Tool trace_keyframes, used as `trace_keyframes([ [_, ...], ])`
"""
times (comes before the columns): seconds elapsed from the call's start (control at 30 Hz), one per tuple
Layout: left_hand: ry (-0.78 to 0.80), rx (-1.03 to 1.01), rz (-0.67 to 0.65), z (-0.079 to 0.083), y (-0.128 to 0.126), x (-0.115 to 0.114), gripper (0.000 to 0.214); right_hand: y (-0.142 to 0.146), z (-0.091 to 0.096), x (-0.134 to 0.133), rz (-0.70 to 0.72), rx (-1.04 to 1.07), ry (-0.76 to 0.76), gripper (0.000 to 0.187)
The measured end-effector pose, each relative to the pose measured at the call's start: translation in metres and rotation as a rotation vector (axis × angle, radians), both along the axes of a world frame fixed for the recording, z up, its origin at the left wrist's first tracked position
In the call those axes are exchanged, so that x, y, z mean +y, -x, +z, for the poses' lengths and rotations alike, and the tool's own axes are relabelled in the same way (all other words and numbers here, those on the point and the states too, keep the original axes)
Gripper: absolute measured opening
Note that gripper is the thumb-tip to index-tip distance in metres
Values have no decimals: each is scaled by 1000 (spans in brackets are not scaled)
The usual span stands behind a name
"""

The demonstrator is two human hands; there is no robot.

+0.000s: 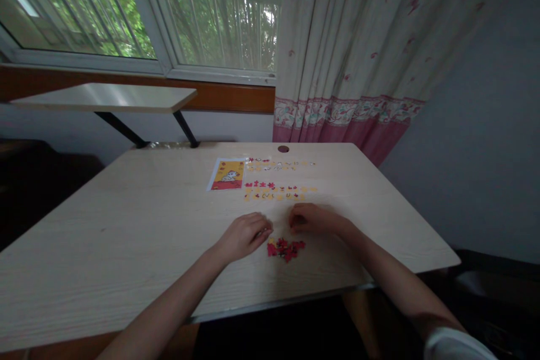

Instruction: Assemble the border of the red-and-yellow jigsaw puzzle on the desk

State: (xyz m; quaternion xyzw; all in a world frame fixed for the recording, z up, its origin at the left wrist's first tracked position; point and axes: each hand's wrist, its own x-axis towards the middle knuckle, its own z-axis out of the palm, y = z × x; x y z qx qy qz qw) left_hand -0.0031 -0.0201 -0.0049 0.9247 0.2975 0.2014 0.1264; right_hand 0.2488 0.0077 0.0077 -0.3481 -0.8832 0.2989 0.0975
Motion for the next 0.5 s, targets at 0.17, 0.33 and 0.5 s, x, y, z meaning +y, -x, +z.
trace_keyframes([
  [0.17, 16, -10, 9, -2, 0, 0, 21, -2, 1, -1, 28, 28, -11, 11],
  [0.33, 20, -14, 11, -4, 0, 1, 22, -8, 6, 0, 97, 35, 41, 10],
  [0.5, 54, -64, 12, 0, -4, -2, 21, -6, 8, -1, 44, -8, 7, 6],
])
